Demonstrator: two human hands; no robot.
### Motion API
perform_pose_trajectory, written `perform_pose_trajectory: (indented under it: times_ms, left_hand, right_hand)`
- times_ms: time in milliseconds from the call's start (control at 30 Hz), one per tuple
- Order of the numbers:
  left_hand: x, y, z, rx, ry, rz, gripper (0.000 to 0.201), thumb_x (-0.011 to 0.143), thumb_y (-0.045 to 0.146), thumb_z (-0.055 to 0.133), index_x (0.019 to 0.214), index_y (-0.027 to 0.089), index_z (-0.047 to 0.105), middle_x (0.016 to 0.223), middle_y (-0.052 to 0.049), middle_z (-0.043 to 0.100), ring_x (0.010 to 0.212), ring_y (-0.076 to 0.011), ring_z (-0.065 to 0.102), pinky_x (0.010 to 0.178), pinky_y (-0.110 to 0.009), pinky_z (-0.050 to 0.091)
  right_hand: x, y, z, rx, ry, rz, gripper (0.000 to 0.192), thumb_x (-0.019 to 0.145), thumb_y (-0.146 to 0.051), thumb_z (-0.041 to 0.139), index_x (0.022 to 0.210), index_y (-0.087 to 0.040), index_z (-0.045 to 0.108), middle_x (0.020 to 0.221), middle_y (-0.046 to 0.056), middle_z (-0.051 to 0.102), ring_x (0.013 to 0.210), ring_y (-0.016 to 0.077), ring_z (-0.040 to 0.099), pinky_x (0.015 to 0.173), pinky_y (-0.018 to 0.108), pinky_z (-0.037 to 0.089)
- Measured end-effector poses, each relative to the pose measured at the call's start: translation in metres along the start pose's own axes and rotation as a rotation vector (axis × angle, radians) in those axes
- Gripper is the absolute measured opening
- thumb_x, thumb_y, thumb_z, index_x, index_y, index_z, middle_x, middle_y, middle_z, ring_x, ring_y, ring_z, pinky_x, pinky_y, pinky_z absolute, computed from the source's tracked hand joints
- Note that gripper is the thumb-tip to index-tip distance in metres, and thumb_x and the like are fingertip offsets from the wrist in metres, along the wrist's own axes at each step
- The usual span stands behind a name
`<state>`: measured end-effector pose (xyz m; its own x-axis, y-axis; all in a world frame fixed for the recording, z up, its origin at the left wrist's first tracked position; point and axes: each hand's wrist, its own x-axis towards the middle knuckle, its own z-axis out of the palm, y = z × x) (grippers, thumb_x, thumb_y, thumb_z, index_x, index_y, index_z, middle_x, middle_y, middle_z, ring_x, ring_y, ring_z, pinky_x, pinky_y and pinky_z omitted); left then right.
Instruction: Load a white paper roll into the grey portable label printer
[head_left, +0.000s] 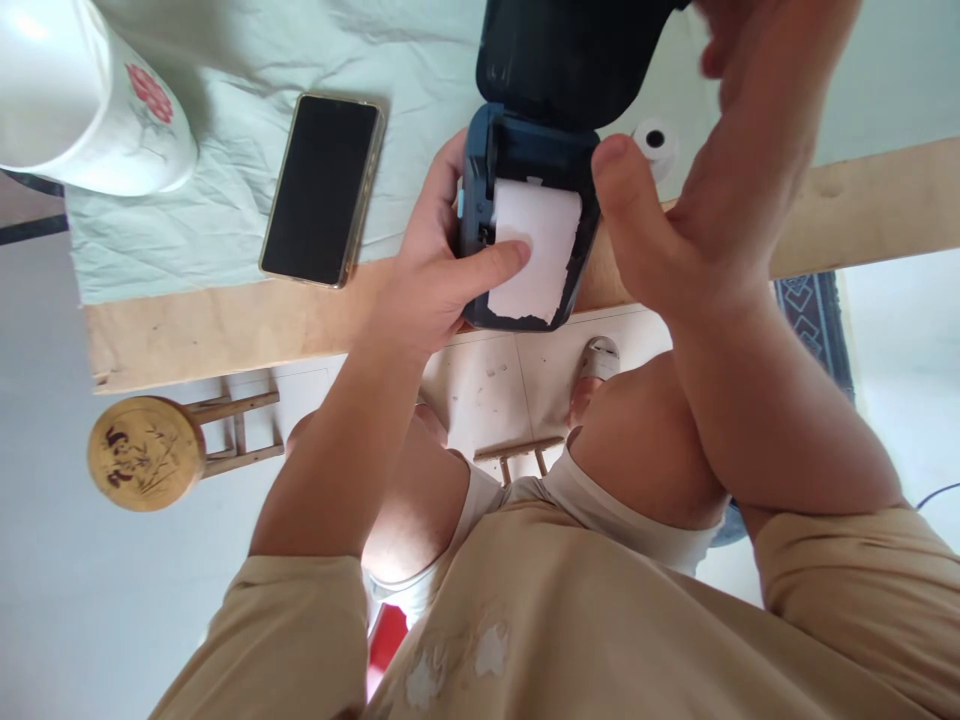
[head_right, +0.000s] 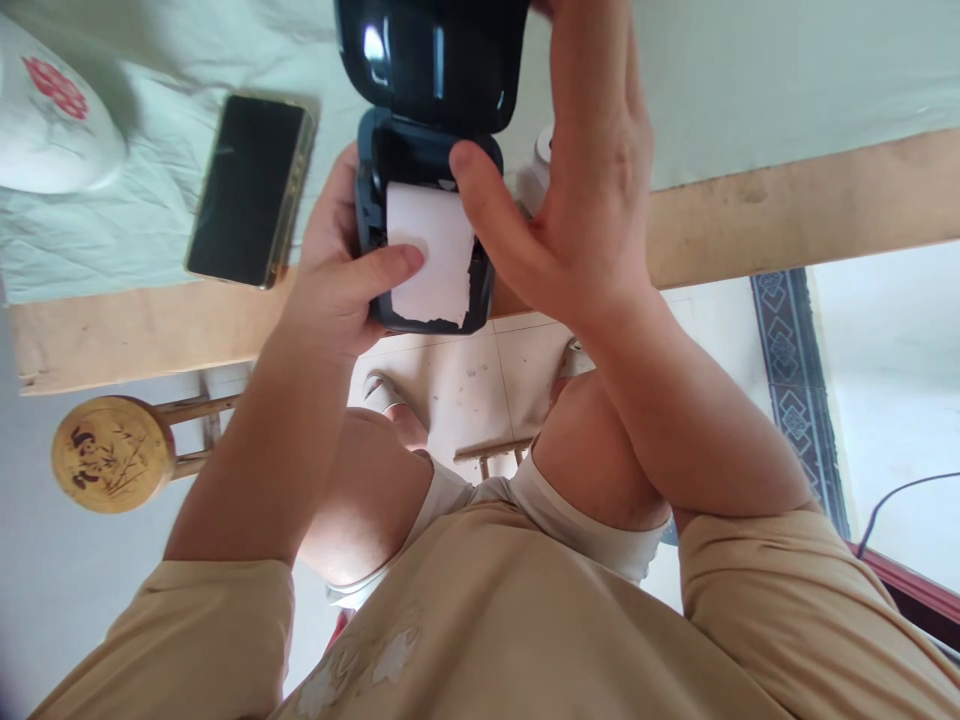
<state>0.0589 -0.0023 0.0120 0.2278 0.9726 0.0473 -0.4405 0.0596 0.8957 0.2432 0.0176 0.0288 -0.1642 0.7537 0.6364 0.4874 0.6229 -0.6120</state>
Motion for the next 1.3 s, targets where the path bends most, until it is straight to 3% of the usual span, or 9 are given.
perform_pose_trajectory:
  times_ms: [100,200,300,467,700,867,1067,1200,1300]
  left_hand:
    - [0.001,0.0,-0.001,0.02,0.026,-0.024,0.044,0.065,0.018,0.076,0.104,0.031,0.061,0.094,0.001,0.064,0.079,-0.0152,0.06,0.071,-0.026,0.048]
    - [0.001,0.001,0.0,-0.009,0.029,-0.017,0.044,0.062,0.012,0.074,0.1,0.031,0.062,0.089,0.002,0.062,0.075,-0.0132,0.057,0.064,-0.023,0.046]
    - [-0.001,0.003,0.004,-0.069,0.035,-0.01,0.038,0.067,0.014,0.072,0.101,0.028,0.061,0.094,0.001,0.061,0.08,-0.012,0.057,0.063,-0.021,0.045]
    - [-0.003,0.006,0.009,-0.046,0.067,-0.028,0.03,0.073,0.028,0.075,0.099,0.022,0.06,0.084,0.0,0.057,0.069,-0.0095,0.053,0.055,-0.021,0.04]
    - [-0.001,0.002,0.003,-0.024,0.06,0.014,0.025,0.075,0.023,0.07,0.099,0.023,0.061,0.073,0.001,0.053,0.059,-0.0083,0.045,0.052,-0.022,0.032]
    - [-0.002,0.001,0.006,-0.038,0.071,0.076,0.025,0.078,0.03,0.068,0.1,0.02,0.063,0.081,0.0,0.056,0.07,-0.0083,0.049,0.059,-0.02,0.036]
    - [0.003,0.003,0.006,-0.151,0.067,-0.042,0.033,0.091,0.042,0.042,0.091,0.019,0.066,0.085,-0.003,0.066,0.083,-0.0161,0.063,0.07,-0.027,0.05]
    - [0.008,-0.002,0.0,-0.153,0.12,-0.062,0.027,0.088,0.043,0.05,0.087,0.023,0.067,0.086,-0.002,0.069,0.079,-0.0157,0.063,0.074,-0.029,0.05]
    - [0.007,-0.003,0.001,-0.102,0.151,0.005,0.025,0.088,0.041,0.052,0.076,0.023,0.065,0.071,0.0,0.062,0.065,-0.0125,0.055,0.063,-0.027,0.043]
  right_hand:
    - [0.001,0.002,0.003,-0.132,0.094,-0.188,0.037,0.092,-0.039,0.049,0.127,-0.029,0.049,0.121,0.0,0.06,0.109,0.0178,0.06,0.093,0.037,0.048]
    - [0.003,-0.011,0.004,-0.16,-0.063,-0.188,0.027,0.091,-0.036,0.048,0.111,-0.022,0.059,0.107,0.005,0.062,0.099,0.0162,0.059,0.089,0.035,0.051]
    - [0.004,-0.022,0.005,-0.192,-0.175,-0.216,0.026,0.089,-0.04,0.051,0.1,-0.019,0.063,0.103,0.011,0.059,0.102,0.0186,0.057,0.091,0.037,0.051]
    - [0.003,-0.021,0.007,-0.195,-0.245,-0.138,0.034,0.087,-0.046,0.054,0.115,-0.025,0.054,0.122,0.008,0.058,0.121,0.0204,0.054,0.094,0.039,0.05]
    - [0.003,-0.022,0.006,-0.142,-0.285,-0.101,0.039,0.087,-0.048,0.055,0.118,-0.026,0.048,0.127,0.007,0.054,0.126,0.0214,0.051,0.095,0.041,0.048]
    - [0.0,-0.024,0.005,-0.142,-0.277,-0.088,0.04,0.086,-0.048,0.057,0.12,-0.029,0.047,0.13,0.005,0.054,0.127,0.0214,0.051,0.096,0.041,0.047]
    - [-0.003,-0.022,0.01,-0.256,-0.164,-0.079,0.039,0.087,-0.052,0.053,0.119,-0.03,0.055,0.126,0.005,0.056,0.115,0.0232,0.056,0.097,0.042,0.046]
    - [-0.002,-0.022,0.011,-0.325,-0.029,-0.18,0.037,0.086,-0.049,0.052,0.107,-0.021,0.064,0.103,0.01,0.058,0.099,0.0221,0.057,0.09,0.042,0.047]
    - [0.0,-0.023,0.009,-0.291,-0.079,-0.192,0.034,0.085,-0.046,0.053,0.107,-0.021,0.063,0.098,0.011,0.054,0.099,0.0211,0.056,0.089,0.039,0.048]
